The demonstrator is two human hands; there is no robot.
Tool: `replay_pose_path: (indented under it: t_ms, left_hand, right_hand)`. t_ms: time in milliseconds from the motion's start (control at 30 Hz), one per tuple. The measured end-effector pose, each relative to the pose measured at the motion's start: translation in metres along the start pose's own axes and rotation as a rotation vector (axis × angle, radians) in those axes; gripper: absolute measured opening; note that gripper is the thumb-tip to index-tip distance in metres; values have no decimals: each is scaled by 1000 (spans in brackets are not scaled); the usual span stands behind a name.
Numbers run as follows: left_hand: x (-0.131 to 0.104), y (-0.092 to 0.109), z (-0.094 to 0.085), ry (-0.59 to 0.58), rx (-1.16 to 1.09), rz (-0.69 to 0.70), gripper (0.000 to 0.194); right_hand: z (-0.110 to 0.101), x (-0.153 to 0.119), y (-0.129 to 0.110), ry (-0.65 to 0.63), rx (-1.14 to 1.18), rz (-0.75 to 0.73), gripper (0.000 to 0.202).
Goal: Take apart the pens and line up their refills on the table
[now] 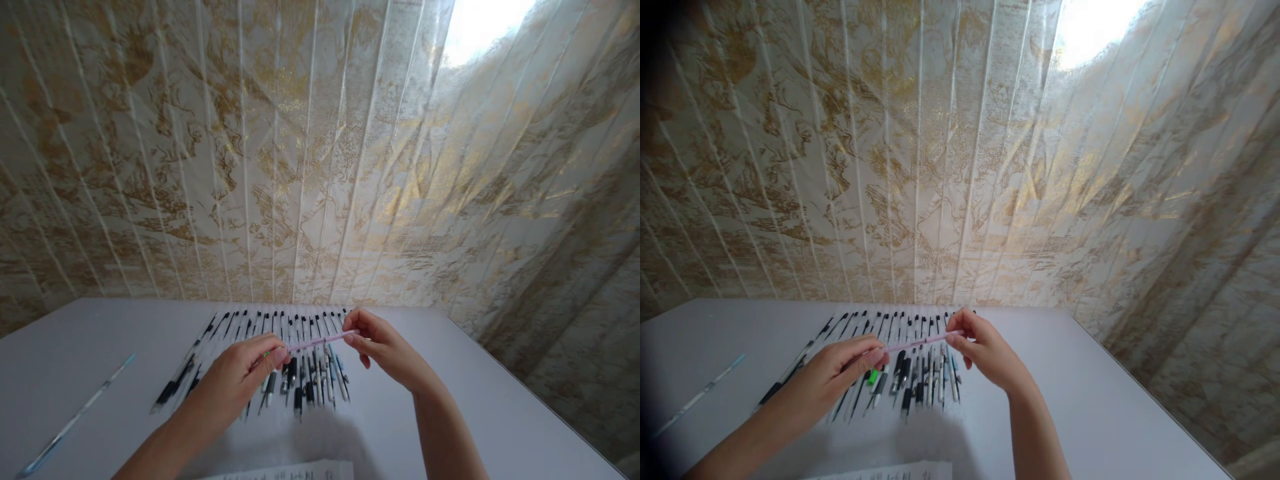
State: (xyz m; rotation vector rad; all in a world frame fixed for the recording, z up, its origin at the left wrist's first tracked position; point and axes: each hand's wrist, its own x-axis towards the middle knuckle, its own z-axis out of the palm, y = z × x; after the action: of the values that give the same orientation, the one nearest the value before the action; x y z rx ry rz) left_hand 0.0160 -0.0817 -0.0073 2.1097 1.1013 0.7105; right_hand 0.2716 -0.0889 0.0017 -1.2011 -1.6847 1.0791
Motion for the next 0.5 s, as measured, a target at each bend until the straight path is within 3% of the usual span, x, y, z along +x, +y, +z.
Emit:
replay_pose_path:
  t_ms: [167, 267, 367, 500]
  left_hand:
    - [-3, 2, 3, 3, -53, -30, 37]
    - [-3, 2, 6, 22, -152, -50, 37]
    - [-2, -1, 5, 55, -282, -73, 38]
    - [0, -11, -3, 102, -359, -97, 37]
  right_hand:
    - [4, 0, -3, 49, 106, -7, 30]
    - [12, 6, -5, 187, 405, -69, 25]
    - [10, 11, -4, 408, 732, -141, 26]
    - [-19, 8, 2, 838, 917, -316, 32]
